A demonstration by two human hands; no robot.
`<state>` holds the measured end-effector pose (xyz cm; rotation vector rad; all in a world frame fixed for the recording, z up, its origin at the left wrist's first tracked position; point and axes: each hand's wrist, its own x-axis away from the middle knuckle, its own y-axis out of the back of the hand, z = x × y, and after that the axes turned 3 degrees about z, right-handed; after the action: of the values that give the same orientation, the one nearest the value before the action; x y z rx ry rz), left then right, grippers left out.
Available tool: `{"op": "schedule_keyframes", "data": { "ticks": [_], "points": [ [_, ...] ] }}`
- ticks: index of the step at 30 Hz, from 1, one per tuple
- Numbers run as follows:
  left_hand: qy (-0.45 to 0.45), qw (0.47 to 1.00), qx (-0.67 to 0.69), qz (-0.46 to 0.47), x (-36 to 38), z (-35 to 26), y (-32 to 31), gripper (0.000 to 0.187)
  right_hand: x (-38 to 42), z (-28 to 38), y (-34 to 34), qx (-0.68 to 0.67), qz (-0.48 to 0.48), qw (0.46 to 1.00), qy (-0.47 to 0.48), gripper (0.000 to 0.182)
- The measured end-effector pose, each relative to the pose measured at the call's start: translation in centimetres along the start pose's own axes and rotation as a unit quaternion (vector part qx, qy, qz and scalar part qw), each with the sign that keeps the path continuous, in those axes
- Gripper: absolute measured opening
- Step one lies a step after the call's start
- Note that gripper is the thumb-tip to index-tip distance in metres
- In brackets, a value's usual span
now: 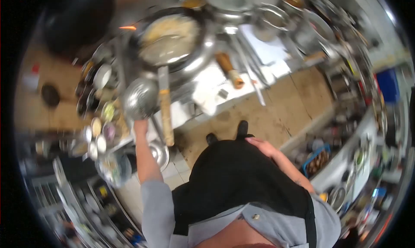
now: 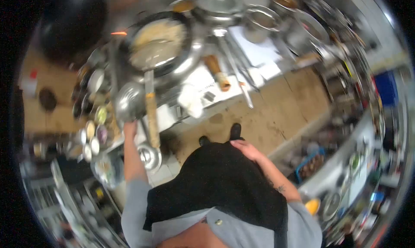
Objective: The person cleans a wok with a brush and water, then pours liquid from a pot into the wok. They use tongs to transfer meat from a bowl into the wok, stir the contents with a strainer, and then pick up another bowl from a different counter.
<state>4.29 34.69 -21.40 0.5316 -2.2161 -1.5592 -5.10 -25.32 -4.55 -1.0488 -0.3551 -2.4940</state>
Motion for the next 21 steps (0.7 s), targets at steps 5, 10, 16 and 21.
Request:
{"op": "schedule_keyframes", "data": {
  "ticks": [5, 10, 16, 21],
  "points": [
    [0.182, 0.878, 0.417, 0.150, -1.9, 1.1, 0.1, 0.037, -2.3, -5.1, -0.8, 0.079, -0.007, 0.995, 0.067, 0.055],
    [0.193, 0.882, 0.427, 0.054, 2.7, 0.7, 5.5, 0.022, 1.4, -3.8, 0.1, -0.004, -0.004, 0.997, 0.071, 0.060],
    [0.019, 0.806, 0.590, -0.040, 15.1, -14.8, 12.6, 0.021, 3.2, -6.9, 1.4, -0.087, -0.037, 0.991, 0.094, 0.054],
    [-0.133, 0.757, 0.607, 0.199, 26.5, -33.4, 10.6, 0.024, 5.1, -3.1, 2.4, -0.077, -0.095, 0.940, 0.318, 0.056]
  ]
}}
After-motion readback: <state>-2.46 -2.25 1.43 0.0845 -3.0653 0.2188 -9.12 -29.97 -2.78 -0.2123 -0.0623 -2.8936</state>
